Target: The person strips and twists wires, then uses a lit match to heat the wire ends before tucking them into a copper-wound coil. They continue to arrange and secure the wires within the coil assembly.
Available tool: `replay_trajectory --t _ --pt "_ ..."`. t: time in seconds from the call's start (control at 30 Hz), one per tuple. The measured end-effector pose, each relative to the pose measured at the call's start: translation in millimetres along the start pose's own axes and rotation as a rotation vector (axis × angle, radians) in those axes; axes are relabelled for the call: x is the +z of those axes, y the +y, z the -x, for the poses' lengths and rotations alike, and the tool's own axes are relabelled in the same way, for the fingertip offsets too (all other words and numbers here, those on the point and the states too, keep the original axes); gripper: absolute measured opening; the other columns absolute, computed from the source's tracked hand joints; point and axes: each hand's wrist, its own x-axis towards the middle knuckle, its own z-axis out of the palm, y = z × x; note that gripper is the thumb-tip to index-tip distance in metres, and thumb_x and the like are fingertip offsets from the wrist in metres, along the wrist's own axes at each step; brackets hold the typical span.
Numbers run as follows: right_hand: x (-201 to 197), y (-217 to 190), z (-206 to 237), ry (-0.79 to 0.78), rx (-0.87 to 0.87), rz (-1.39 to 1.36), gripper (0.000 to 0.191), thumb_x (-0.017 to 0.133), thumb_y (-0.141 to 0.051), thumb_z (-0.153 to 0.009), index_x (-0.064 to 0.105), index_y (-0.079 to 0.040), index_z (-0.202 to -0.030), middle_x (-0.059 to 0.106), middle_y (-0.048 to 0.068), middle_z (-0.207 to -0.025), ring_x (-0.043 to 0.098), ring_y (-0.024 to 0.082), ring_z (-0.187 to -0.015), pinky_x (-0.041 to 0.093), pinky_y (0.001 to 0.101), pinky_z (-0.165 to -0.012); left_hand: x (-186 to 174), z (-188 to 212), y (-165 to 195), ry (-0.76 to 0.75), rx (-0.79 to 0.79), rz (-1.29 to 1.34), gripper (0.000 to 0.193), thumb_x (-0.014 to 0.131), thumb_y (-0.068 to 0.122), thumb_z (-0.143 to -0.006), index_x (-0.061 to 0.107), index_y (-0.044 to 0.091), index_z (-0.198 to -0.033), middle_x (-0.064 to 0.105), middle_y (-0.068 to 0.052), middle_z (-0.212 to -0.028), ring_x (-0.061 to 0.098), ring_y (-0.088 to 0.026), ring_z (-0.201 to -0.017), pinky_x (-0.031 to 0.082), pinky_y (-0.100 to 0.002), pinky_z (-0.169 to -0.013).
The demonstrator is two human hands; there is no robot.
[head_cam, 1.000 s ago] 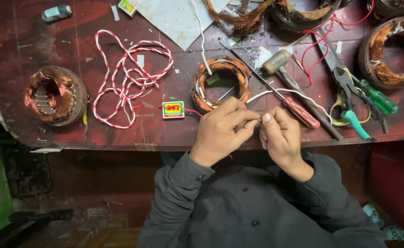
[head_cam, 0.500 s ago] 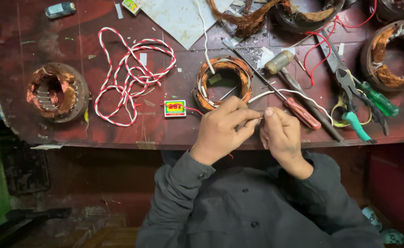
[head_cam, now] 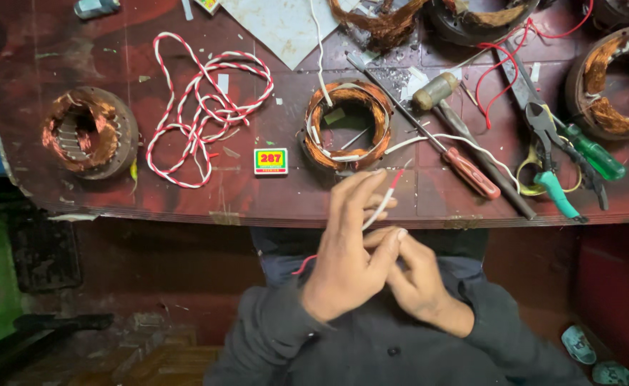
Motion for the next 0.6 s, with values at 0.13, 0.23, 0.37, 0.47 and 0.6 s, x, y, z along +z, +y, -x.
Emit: replay_trajectory --t 0.13,0.23,0.37,0.47,0.6 --pt "-4 9 9 -0.141 0.349 -0.325 0.024 0.059 -0.008 -0.094 0.067 0.005 -0.113 0.071 0.011 -0.105 0.066 0.018 -0.095 0.053 0.0276 -0.085 29 15 -13 0.002 -0.179 0.357 0.072 0.061 -0.003 -0.097 0.024 0.002 -0.159 0.033 -0.018 -0.158 0.055 -0.03 -0.142 0.058 -0.038 -0.105" --pt "-16 14 17 0.02 0.381 -0.203 0.018 0.062 -0.012 -0.099 0.069 0.003 -0.106 0.074 0.012 -0.094 0.068 0.018 -0.086 0.055 0.0272 -0.078 38 23 -27 -0.012 -0.199 0.559 0.075 0.058 -0.006 -0.099 0.018 0.003 -0.162 0.035 -0.017 -0.162 0.052 -0.029 -0.144 0.048 -0.038 -0.114" --pt "-27 14 24 0.241 -0.056 0.319 0.017 0.074 -0.005 -0.09 0.065 -0.001 -0.104 0.069 0.01 -0.091 0.069 0.02 -0.078 0.054 0.0283 -0.074 50 26 -44 -0.009 -0.421 0.824 0.065 0.054 -0.006 -0.099 0.024 0.0 -0.156 0.041 -0.017 -0.154 0.057 -0.026 -0.135 0.052 -0.036 -0.1" --pt "-30 12 24 0.355 -0.219 0.493 0.028 0.083 -0.006 -0.085 0.062 -0.003 -0.103 0.067 0.01 -0.092 0.065 0.023 -0.078 0.053 0.0313 -0.071 63 25 -54 0.029 -0.414 0.884 0.051 0.053 -0.006 -0.103 0.033 -0.003 -0.15 0.049 -0.017 -0.147 0.061 -0.026 -0.132 0.052 -0.035 -0.106" --pt "-38 14 19 0.476 -0.295 0.746 0.04 0.087 -0.009 -0.084 0.062 0.003 -0.114 0.065 0.016 -0.097 0.063 0.028 -0.08 0.054 0.033 -0.068 70 22 -66 0.004 -0.529 0.906 0.036 0.053 -0.001 -0.105 0.051 -0.004 -0.141 0.061 -0.013 -0.136 0.065 -0.021 -0.124 0.052 -0.033 -0.105"
